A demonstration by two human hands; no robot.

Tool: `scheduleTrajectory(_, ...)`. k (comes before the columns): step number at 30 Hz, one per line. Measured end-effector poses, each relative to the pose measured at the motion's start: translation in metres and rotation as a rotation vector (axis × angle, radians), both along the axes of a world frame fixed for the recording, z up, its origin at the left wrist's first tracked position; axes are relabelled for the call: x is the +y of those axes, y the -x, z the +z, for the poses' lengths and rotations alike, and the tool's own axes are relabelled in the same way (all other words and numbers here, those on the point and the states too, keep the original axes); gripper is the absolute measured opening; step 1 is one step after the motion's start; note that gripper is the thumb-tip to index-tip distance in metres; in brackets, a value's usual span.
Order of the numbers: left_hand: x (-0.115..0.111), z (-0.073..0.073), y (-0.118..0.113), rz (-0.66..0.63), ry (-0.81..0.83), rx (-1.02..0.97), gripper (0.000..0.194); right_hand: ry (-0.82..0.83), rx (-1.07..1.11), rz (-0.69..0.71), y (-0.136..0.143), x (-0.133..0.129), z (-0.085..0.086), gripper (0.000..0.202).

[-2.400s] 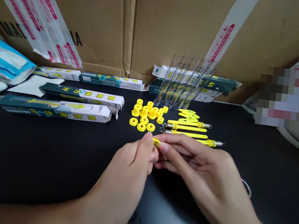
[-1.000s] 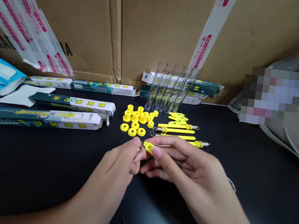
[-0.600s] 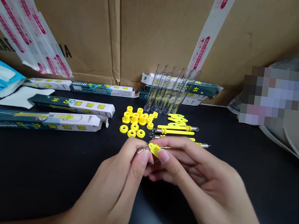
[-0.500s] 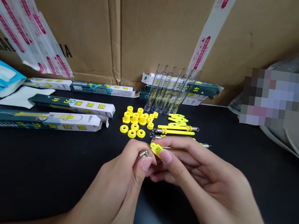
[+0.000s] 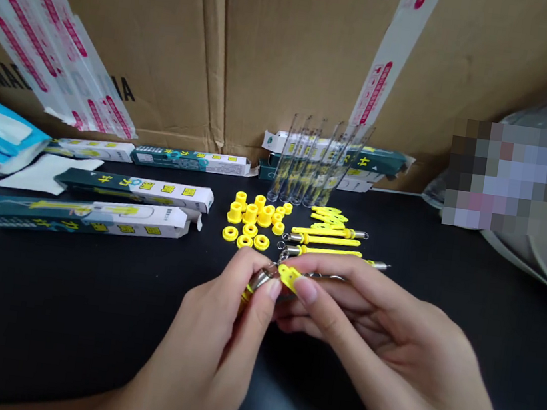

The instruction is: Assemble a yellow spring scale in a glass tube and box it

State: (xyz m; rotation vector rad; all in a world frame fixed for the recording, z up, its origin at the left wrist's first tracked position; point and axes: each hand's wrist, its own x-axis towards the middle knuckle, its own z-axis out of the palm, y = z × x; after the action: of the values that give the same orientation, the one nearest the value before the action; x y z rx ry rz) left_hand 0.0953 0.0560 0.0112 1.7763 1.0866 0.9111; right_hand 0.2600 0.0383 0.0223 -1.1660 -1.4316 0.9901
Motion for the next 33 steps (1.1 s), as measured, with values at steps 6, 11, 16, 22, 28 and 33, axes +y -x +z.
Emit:
scheduleTrajectory(6,-0.003,-0.001,0.000,0.001,-0.023,0.014,0.019,0.002,-0.033,-0.017,0.000,0.001,0.000,0.009)
scheduleTrajectory(11,-0.001,-0.002,0.000,-0.001,-0.018,0.022,0.018,-0.083,-0.074,-0.051,0.001,0.000,0.002,0.008)
scheduleTrajectory(16,-0.003,0.003,-0.002,-0.002,-0.029,0.062,0.019,-0.042,-0.140,-0.065,0.001,-0.002,0.003,0.007)
scheduleTrajectory(22,-0.007,0.009,-0.004,0.027,-0.038,0.027,0.034,-0.041,-0.120,-0.076,0.001,-0.002,0.005,0.005)
scheduleTrajectory(28,-0.001,0.002,0.002,-0.033,-0.197,0.151,0.024,0.252,0.151,0.059,-0.005,0.001,0.012,0.012)
scheduleTrajectory(33,0.001,-0.001,0.004,-0.015,-0.250,0.271,0.023,0.435,0.321,0.114,-0.009,0.004,0.012,0.016)
